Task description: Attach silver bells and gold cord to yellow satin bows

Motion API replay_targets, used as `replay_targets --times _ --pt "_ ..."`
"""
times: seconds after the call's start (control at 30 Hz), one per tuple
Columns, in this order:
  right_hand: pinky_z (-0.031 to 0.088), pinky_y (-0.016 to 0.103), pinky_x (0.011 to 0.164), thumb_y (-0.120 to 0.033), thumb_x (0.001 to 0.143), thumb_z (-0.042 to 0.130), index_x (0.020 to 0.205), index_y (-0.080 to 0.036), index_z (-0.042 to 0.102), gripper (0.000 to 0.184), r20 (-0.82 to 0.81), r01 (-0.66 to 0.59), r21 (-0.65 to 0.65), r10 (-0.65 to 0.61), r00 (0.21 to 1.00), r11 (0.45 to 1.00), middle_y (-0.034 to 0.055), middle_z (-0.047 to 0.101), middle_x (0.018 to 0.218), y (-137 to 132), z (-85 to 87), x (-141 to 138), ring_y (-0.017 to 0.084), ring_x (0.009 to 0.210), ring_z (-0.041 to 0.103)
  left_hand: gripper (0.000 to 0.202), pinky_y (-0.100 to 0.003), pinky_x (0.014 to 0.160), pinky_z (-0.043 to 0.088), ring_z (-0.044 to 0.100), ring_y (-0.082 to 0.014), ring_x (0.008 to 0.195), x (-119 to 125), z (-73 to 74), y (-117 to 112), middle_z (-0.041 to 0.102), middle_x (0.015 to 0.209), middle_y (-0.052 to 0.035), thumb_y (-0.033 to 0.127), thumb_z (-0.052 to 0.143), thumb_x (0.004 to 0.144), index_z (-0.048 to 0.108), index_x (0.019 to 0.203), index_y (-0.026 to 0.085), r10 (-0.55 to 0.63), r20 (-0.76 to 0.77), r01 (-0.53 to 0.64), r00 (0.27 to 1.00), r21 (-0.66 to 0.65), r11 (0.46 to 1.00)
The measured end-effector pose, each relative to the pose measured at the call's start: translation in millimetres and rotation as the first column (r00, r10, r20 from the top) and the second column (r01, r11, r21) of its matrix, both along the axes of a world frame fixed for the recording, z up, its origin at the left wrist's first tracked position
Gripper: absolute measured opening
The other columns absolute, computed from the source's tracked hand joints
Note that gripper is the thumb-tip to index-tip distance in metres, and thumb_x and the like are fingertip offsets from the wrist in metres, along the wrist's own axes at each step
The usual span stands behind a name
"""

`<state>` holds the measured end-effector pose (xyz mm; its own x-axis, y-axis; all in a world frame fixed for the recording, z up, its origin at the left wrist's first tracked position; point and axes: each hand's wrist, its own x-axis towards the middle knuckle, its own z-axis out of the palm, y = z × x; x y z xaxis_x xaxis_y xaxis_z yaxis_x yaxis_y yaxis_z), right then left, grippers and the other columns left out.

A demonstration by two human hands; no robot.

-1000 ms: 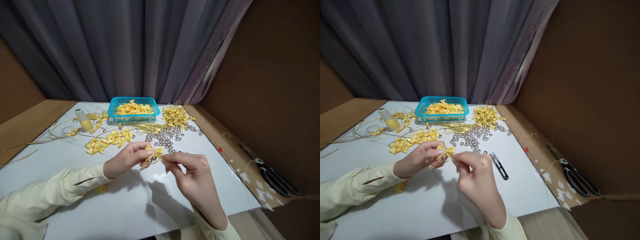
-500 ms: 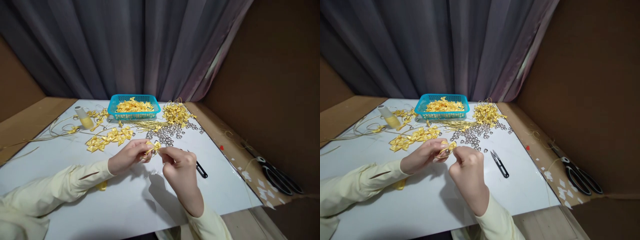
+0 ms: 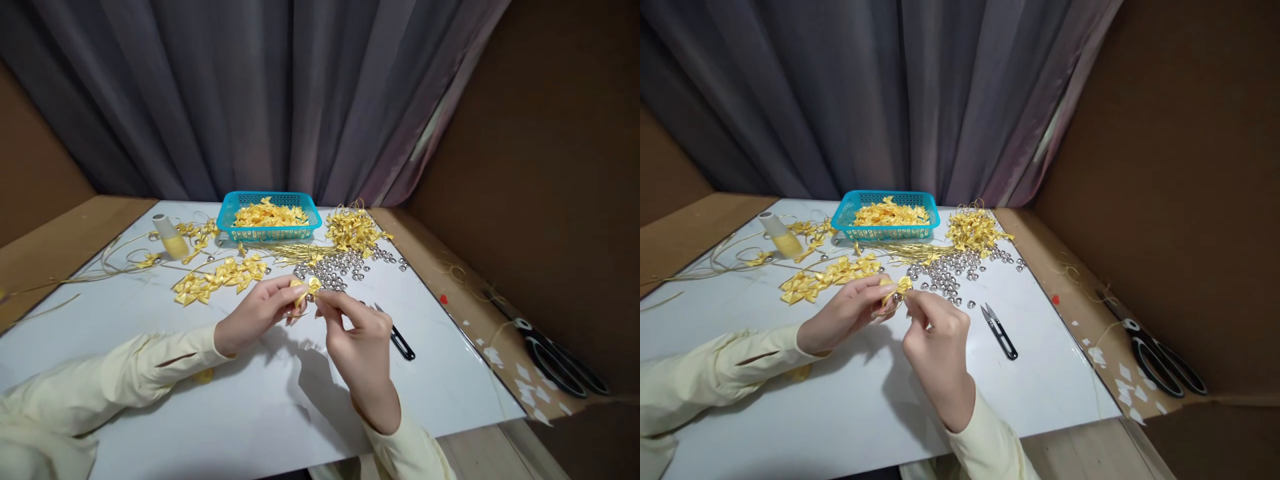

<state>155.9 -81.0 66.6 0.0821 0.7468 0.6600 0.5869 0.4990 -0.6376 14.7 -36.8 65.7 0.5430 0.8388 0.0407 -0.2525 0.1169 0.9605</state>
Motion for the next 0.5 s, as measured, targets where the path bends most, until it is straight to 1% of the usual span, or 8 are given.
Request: replay_targets --times 0.07,0.13,0.2,0.27,0.37,0.5 --pt "0.043 0.021 0.048 -0.007 0.078 0.049 0.072 -0.016 0.066 0.02 -0.092 -0.051 -0.088 0.043 0.995 0.995 -0.0003 0.062 0.056 -1.3 0.7 1.2 0.01 0.046 0.053 0.027 -0.023 0.054 0.032 0.038 -0.0087 0.053 -0.7 0.4 -0.3 0.043 0.056 0.0046 0.029 0.053 0.084 0.049 0.061 0.015 -0.003 0.001 0.003 1.0 0.024 1.0" --pt "0.042 0.022 0.046 -0.011 0.08 0.053 0.072 -0.017 0.066 0.017 -0.167 -0.105 -0.149 0.079 0.983 0.983 -0.0004 0.062 0.056 -1.1 1.4 2.7 0.01 0.044 0.052 0.027 -0.023 0.055 0.032 0.04 -0.0091 0.054 -1.7 -0.1 -0.1 0.044 0.057 0.004 0.029 0.053 0.084 0.05 0.062 0.015 -0.016 0.006 0.015 1.0 0.035 0.999" --pt "0.042 0.023 0.045 -0.012 0.079 0.055 0.071 -0.018 0.066 0.015 -0.212 -0.149 -0.176 0.11 0.971 0.973 -0.0004 0.063 0.056 -0.1 2.0 4.4 0.01 0.044 0.052 0.026 -0.024 0.055 0.033 0.04 -0.0094 0.055 -2.6 -0.4 0.3 0.045 0.057 0.0037 0.029 0.053 0.084 0.051 0.062 0.015 -0.029 0.016 0.029 0.999 0.034 0.999" --pt "0.042 0.023 0.045 -0.011 0.078 0.054 0.069 -0.018 0.066 0.016 -0.222 -0.176 -0.184 0.134 0.966 0.967 -0.0008 0.062 0.056 0.4 2.8 6.3 0.011 0.045 0.052 0.025 -0.024 0.055 0.033 0.04 -0.0095 0.055 -3.1 0.2 0.5 0.045 0.056 0.0039 0.029 0.053 0.083 0.05 0.062 0.015 -0.04 0.019 0.04 0.999 0.021 0.999" --pt "0.041 0.022 0.046 -0.004 0.075 0.048 0.066 -0.018 0.065 0.023 -0.164 -0.165 -0.169 0.137 0.977 0.972 -0.0016 0.061 0.054 -1.3 4.4 9.1 0.011 0.047 0.053 0.026 -0.023 0.053 0.032 0.039 -0.0092 0.053 -3.5 2.3 0.5 0.044 0.055 0.0042 0.028 0.055 0.082 0.048 0.06 0.015 -0.065 0.005 0.065 0.998 0.0 0.998" --pt "0.04 0.022 0.049 0.002 0.067 0.038 0.065 -0.016 0.064 0.032 0.03 -0.1 -0.078 0.103 0.994 0.992 -0.0007 0.059 0.053 -5.7 7.3 11.1 0.011 0.05 0.053 0.026 -0.023 0.051 0.029 0.036 -0.0085 0.05 -3.8 4.8 0.6 0.042 0.052 0.0053 0.029 0.057 0.079 0.046 0.059 0.016 -0.109 0.001 0.109 0.994 -0.016 0.994"
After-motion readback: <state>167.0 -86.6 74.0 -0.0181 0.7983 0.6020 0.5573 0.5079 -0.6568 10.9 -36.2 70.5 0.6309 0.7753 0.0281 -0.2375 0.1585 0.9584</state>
